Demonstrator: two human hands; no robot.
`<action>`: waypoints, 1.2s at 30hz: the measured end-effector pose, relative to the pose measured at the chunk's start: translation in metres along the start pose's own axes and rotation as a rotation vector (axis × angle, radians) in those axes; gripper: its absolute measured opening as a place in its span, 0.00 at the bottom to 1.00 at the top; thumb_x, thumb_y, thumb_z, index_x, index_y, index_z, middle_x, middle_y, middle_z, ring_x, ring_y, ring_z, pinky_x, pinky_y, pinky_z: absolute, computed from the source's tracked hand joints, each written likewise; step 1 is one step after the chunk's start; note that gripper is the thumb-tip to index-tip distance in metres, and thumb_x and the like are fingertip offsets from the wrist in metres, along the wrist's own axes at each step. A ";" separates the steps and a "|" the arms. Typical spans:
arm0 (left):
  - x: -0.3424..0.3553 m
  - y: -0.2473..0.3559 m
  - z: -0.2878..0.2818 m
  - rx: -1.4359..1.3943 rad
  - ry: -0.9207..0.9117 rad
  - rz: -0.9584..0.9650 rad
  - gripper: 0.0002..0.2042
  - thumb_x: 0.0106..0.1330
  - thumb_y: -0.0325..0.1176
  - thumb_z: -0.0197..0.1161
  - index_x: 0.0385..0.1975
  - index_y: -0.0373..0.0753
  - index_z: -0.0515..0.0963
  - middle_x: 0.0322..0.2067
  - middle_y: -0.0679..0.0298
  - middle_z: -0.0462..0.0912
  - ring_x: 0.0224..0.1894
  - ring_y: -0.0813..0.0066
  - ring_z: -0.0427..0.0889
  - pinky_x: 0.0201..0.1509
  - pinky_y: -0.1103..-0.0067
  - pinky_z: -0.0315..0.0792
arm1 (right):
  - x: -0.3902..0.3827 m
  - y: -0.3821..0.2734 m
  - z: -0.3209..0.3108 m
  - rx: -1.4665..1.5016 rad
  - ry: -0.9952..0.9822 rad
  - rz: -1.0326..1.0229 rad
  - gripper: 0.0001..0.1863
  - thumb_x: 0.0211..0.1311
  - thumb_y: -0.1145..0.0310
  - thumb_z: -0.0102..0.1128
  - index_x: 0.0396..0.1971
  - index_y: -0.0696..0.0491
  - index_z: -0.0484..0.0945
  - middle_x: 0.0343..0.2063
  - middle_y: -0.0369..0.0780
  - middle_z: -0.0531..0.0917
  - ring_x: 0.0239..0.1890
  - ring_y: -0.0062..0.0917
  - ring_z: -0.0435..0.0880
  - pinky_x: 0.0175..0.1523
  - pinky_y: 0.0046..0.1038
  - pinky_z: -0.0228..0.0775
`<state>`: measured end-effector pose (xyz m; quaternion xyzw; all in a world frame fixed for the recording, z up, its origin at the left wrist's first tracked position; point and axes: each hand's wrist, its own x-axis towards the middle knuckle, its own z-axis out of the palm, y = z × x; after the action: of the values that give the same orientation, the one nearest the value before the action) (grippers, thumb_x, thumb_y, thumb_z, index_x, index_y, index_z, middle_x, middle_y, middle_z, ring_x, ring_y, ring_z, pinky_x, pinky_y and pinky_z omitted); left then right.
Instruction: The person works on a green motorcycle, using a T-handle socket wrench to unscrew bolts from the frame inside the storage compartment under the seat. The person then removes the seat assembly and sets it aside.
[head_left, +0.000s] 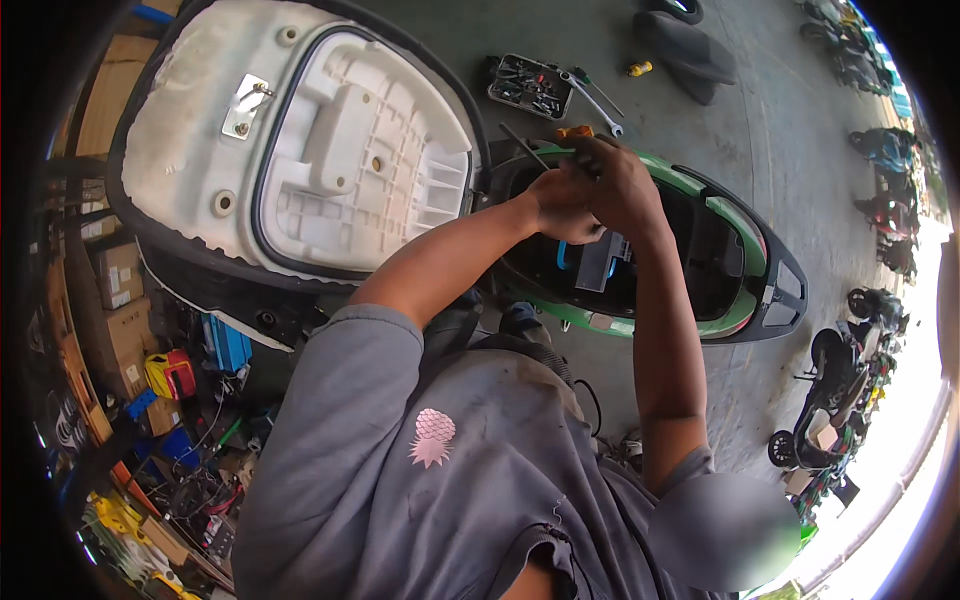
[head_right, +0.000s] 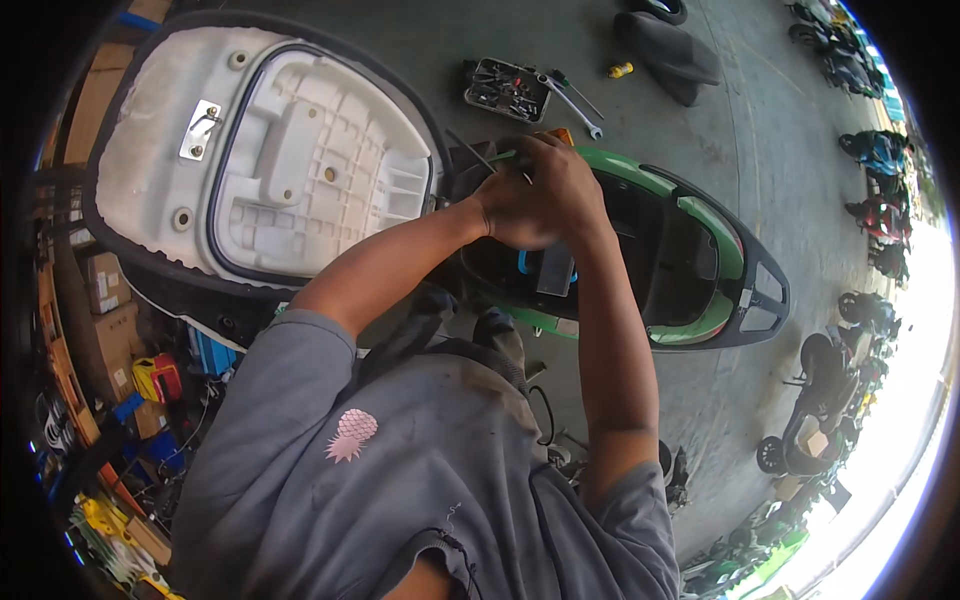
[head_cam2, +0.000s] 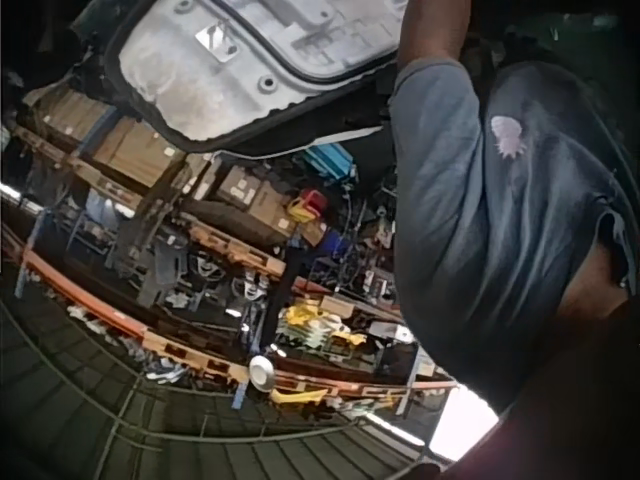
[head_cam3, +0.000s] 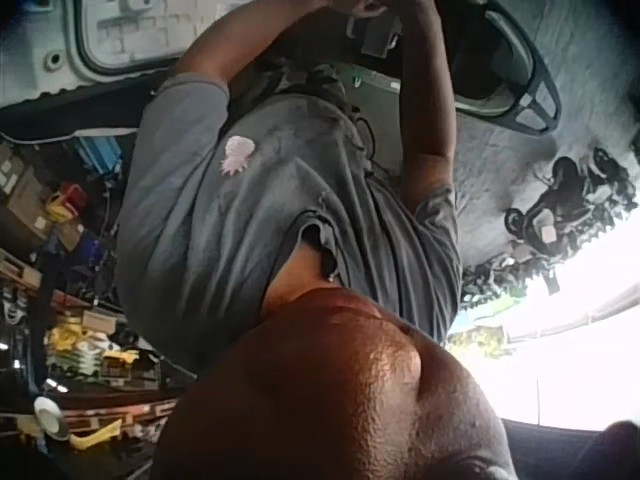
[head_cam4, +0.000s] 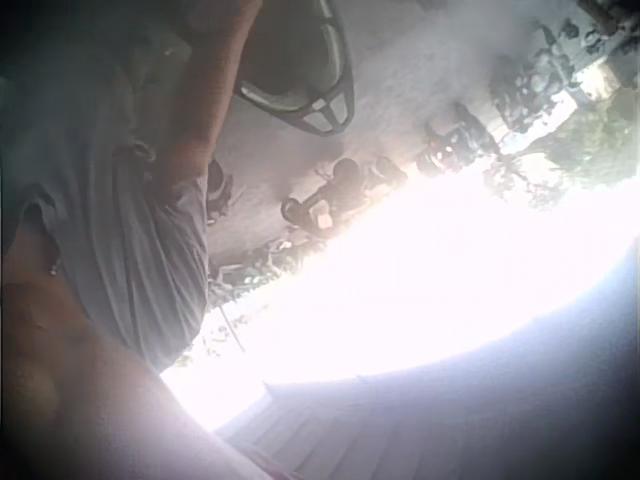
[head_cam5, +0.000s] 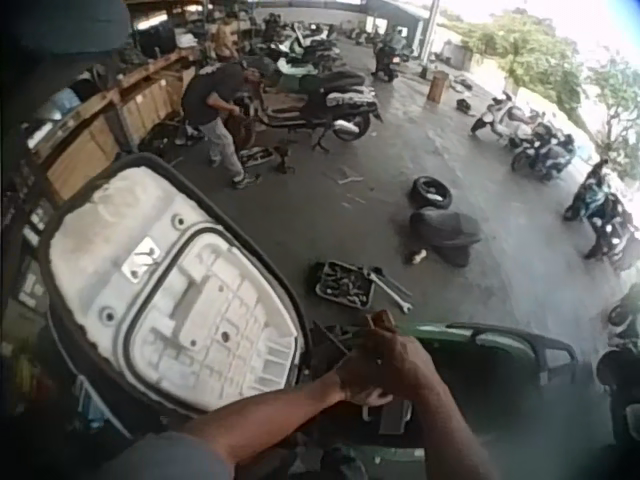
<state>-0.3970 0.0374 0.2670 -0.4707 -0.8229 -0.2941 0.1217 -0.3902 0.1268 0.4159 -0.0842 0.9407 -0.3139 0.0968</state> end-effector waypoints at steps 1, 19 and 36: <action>0.002 0.001 -0.001 -0.019 -0.013 0.090 0.12 0.57 0.46 0.55 0.22 0.47 0.79 0.24 0.67 0.81 0.32 0.67 0.82 0.41 0.69 0.74 | 0.019 0.003 0.010 -0.007 -0.015 -0.003 0.19 0.56 0.59 0.60 0.43 0.56 0.79 0.34 0.46 0.83 0.36 0.36 0.83 0.45 0.32 0.71; -0.210 0.097 -0.047 -0.565 -0.116 -1.013 0.08 0.58 0.30 0.60 0.36 0.38 0.79 0.37 0.57 0.82 0.40 0.58 0.81 0.45 0.70 0.73 | 0.063 0.056 0.097 0.908 -0.171 0.480 0.17 0.63 0.56 0.57 0.22 0.53 0.73 0.15 0.31 0.69 0.17 0.15 0.66 0.24 0.20 0.57; -0.131 0.090 -0.284 0.568 1.029 -0.720 0.18 0.59 0.26 0.62 0.46 0.24 0.68 0.48 0.49 0.71 0.50 0.59 0.73 0.55 0.70 0.68 | 0.031 0.055 0.100 1.187 0.601 0.542 0.23 0.66 0.51 0.50 0.21 0.56 0.72 0.17 0.32 0.70 0.18 0.15 0.64 0.24 0.22 0.58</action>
<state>-0.2737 -0.1896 0.4642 0.0816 -0.8107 -0.2754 0.5102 -0.4016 0.1063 0.2996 0.3095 0.5850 -0.7471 -0.0623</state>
